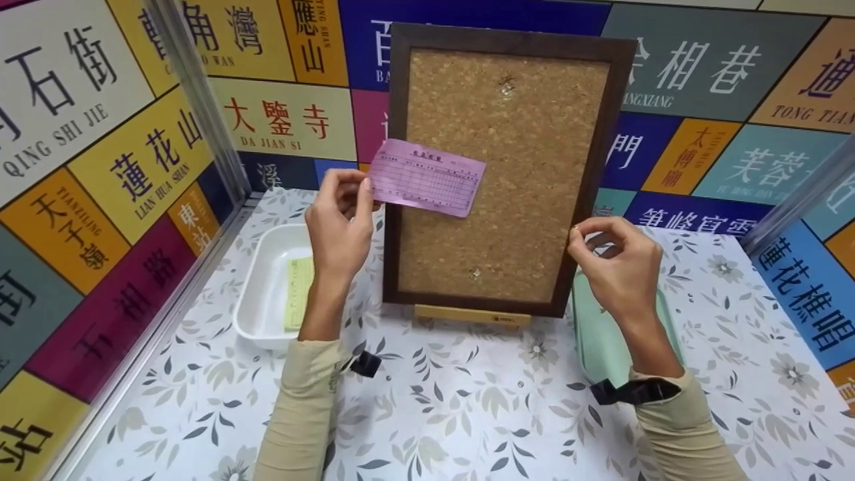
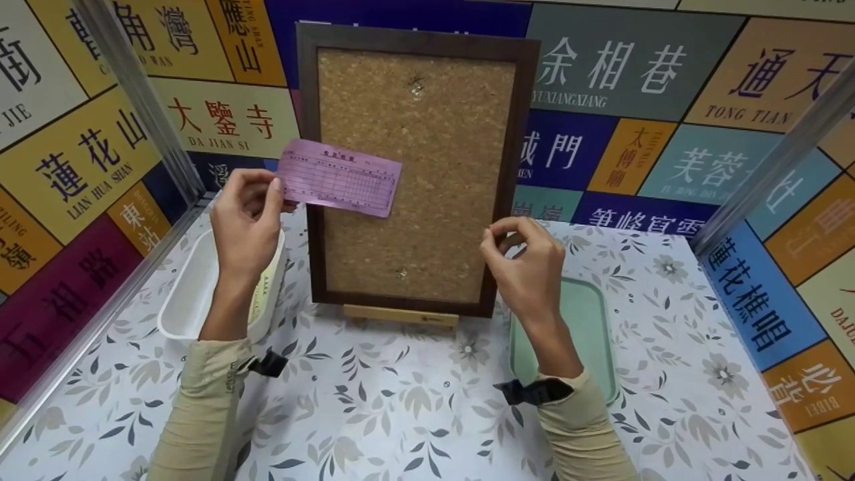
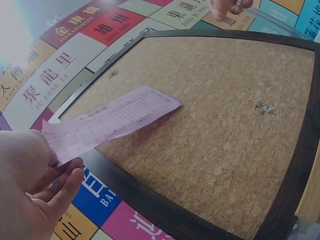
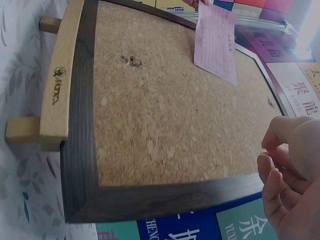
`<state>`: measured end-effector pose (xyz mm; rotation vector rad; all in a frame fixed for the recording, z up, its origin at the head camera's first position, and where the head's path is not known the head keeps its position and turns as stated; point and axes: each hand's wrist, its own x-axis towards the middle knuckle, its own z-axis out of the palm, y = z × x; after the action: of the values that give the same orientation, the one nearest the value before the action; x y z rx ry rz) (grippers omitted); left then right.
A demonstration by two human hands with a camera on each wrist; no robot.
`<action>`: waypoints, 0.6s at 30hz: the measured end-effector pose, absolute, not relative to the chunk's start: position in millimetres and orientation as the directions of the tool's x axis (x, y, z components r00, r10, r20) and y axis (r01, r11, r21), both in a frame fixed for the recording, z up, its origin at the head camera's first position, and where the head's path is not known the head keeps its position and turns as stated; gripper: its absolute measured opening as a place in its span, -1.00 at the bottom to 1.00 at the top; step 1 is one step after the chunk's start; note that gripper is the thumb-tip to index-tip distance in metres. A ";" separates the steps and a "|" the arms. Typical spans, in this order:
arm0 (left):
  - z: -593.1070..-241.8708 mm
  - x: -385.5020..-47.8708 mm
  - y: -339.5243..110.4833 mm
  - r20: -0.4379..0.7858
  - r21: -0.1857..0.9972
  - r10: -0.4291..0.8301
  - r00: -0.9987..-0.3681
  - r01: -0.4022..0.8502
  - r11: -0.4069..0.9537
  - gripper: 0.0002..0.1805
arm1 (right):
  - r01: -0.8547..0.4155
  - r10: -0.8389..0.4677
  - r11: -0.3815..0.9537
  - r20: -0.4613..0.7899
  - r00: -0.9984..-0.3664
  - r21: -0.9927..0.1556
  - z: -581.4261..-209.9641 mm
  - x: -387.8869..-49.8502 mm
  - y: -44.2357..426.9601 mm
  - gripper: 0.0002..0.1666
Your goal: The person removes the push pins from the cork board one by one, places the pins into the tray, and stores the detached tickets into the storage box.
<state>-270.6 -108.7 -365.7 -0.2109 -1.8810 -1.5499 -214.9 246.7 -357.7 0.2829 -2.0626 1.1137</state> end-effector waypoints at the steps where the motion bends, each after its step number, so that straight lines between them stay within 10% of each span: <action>1: -365.4 -270.5 -108.5 0.589 0.807 -0.290 -0.754 0.528 0.267 -0.82 | -0.507 0.156 0.599 0.712 -0.685 -0.620 -359.0 -214.1 249.2 -0.91; 18: -364.0 -267.0 -117.4 0.587 0.809 -0.279 -0.760 0.537 0.239 -0.84 | -0.378 0.202 0.677 0.653 -0.730 -0.632 -412.7 -225.5 311.7 -0.89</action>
<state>-267.0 -117.4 -364.0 -0.2362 -1.8592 -1.5920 -225.5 311.7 -412.7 0.1344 -2.1618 1.0255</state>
